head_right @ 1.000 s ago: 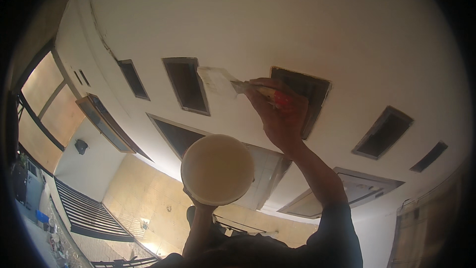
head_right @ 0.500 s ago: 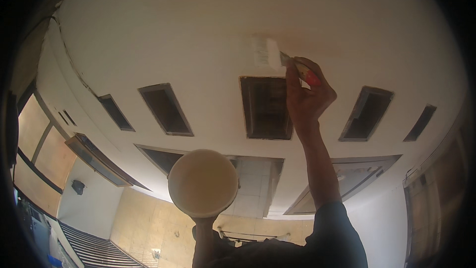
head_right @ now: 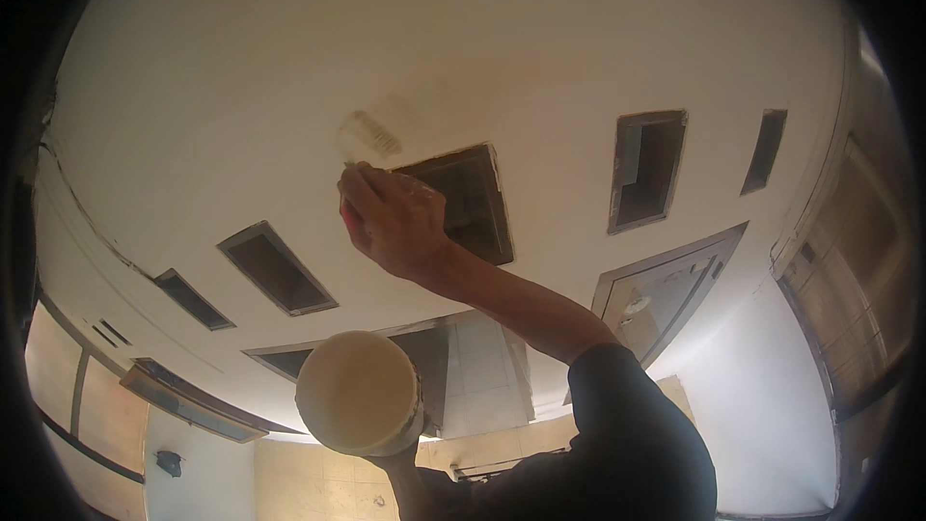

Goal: The person paints a white ceiling using a paintbrush and a bucket of white paint. They repeatedly dip the brush into the bucket and apply paint to the ceiling in a methodical manner.

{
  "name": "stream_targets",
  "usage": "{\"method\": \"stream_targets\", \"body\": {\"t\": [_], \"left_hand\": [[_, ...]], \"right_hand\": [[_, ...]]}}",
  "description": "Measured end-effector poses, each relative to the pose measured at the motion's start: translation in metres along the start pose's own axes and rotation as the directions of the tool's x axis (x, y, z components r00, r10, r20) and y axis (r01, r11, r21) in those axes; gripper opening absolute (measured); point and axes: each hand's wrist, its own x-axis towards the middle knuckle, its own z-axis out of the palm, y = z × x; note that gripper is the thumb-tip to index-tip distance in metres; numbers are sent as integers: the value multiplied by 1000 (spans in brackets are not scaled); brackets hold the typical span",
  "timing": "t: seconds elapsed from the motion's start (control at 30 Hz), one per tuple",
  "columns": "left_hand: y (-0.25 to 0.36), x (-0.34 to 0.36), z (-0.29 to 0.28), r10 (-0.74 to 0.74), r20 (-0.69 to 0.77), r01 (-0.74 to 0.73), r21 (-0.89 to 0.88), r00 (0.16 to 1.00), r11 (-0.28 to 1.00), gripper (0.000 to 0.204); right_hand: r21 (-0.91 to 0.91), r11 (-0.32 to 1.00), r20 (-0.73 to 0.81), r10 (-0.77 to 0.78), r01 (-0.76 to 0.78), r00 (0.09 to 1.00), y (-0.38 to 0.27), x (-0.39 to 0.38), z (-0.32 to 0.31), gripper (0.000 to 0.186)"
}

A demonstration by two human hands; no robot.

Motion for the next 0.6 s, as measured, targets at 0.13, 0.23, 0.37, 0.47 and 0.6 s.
{"method": "stream_targets", "body": {"t": [0.13,0.23,0.37,0.47,0.6], "left_hand": [[-3,-1,0,-20,0,20,-8,1000,1000,98],[-1,-3,0,-36,-25,35,-17,999,999,98],[-4,5,8,-57,-1,57,-22,998,998,98],[-4,-1,6,-64,-23,63,-29,998,998,98],[-7,8,13,-81,22,83,-58,996,995,98]], "right_hand": [[182,977,60,101,-111,993,4,8,-8,17],[326,890,-24,345,-319,938,53,11,-35,13],[241,875,-149,461,-420,875,110,5,-117,13],[33,886,-285,453,-463,845,131,2,-157,11],[-207,923,-435,210,-324,876,140,8,-195,12]]}}
